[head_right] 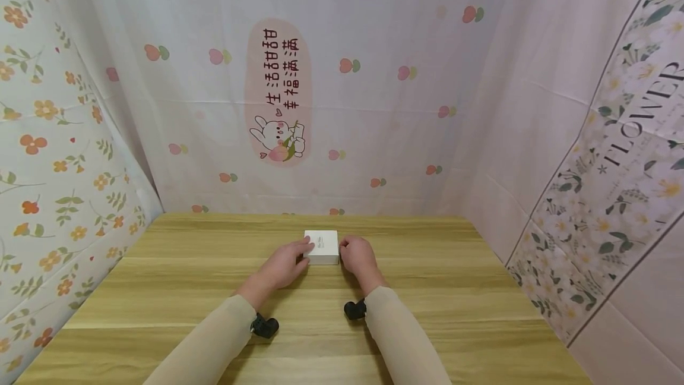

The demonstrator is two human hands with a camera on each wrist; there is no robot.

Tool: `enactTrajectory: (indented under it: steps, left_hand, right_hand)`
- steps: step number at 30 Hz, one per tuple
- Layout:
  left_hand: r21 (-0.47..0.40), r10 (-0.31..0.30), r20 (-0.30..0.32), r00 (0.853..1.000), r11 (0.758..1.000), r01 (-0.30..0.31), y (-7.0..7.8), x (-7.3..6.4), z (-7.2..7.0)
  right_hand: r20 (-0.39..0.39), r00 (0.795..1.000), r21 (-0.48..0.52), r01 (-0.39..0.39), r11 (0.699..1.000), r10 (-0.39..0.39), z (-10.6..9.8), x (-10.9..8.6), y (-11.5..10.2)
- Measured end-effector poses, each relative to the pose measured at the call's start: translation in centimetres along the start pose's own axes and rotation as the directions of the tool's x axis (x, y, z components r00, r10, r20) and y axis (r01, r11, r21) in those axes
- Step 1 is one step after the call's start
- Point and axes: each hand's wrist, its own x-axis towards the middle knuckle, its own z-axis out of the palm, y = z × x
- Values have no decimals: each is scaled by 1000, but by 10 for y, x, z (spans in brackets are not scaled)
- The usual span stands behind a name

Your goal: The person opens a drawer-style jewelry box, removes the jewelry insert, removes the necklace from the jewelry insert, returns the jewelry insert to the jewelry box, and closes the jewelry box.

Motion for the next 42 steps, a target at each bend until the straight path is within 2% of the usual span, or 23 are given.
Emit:
enactTrajectory:
  steps: [10,19,42]
  left_hand:
    - [0,-3,8,1000,1000,3,-1,0,1]
    - [-12,-3,7,1000,1000,3,-2,0,2]
    - [5,8,-2,1000,1000,-8,1,0,0]
  right_hand:
    - [-2,1000,-18,1,1000,-1,-2,1,3]
    - [-2,1000,8,-13,1000,13,-2,2,8]
    - [-19,1000,-13,10,1000,-10,-7,0,10]
